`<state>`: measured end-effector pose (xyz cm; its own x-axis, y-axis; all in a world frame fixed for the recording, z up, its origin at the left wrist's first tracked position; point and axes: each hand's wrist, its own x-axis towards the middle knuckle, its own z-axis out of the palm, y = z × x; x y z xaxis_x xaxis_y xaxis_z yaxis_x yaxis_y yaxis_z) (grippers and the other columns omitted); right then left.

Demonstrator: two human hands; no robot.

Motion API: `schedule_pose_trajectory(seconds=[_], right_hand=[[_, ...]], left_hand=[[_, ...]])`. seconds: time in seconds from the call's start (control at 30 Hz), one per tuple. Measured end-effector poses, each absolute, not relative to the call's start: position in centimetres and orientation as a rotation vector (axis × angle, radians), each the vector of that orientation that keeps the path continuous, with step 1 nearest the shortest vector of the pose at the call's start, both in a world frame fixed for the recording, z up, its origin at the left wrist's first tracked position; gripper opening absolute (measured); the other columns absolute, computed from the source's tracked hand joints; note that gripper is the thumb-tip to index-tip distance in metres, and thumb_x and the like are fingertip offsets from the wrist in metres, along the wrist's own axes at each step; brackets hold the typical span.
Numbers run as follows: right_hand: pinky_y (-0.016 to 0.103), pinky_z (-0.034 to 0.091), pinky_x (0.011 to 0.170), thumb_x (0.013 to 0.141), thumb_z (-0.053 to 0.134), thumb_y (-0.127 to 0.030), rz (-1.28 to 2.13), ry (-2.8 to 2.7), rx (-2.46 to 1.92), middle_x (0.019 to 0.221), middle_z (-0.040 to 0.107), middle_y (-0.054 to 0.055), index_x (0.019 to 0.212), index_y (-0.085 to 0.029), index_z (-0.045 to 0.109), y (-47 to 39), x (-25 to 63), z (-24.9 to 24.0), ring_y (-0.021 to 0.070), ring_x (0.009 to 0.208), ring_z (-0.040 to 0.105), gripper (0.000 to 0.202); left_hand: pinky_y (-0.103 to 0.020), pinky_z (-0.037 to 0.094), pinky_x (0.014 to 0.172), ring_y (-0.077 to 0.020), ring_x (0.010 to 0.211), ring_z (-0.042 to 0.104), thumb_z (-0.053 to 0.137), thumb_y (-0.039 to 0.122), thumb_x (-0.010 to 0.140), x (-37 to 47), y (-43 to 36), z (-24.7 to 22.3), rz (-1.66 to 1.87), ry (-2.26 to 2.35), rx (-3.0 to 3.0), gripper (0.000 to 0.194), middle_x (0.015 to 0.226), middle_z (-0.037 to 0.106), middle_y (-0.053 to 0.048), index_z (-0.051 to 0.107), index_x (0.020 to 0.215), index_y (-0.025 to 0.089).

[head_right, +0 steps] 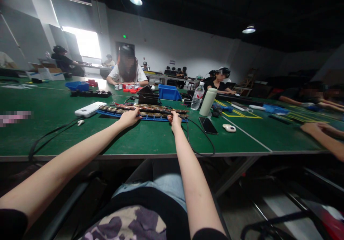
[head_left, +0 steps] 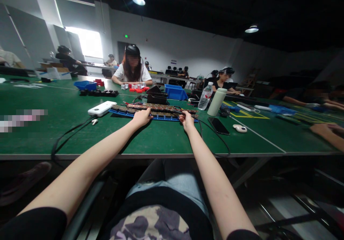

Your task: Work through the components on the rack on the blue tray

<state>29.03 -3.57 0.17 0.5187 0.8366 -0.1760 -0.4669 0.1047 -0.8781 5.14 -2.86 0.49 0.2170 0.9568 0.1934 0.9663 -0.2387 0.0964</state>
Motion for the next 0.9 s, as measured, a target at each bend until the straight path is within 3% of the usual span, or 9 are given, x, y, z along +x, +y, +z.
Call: schedule_pose_trajectory(seconds=[0.9], right_hand=[[0.011,0.042,0.041,0.091,0.067,-0.013,0.997,-0.421,-1.081,0.049,0.058,-0.003,0.071,-0.020,0.054,-3.60,28.98,0.18,0.0055,0.039,0.047,0.025]], left_hand=[[-0.040,0.055,0.102,-0.0337,0.130,0.072,0.052,0.043,0.109,5.16,-2.77,0.49,-0.318,-1.904,-2.413,0.041,0.135,0.077,-0.019,0.058,0.142,0.020]])
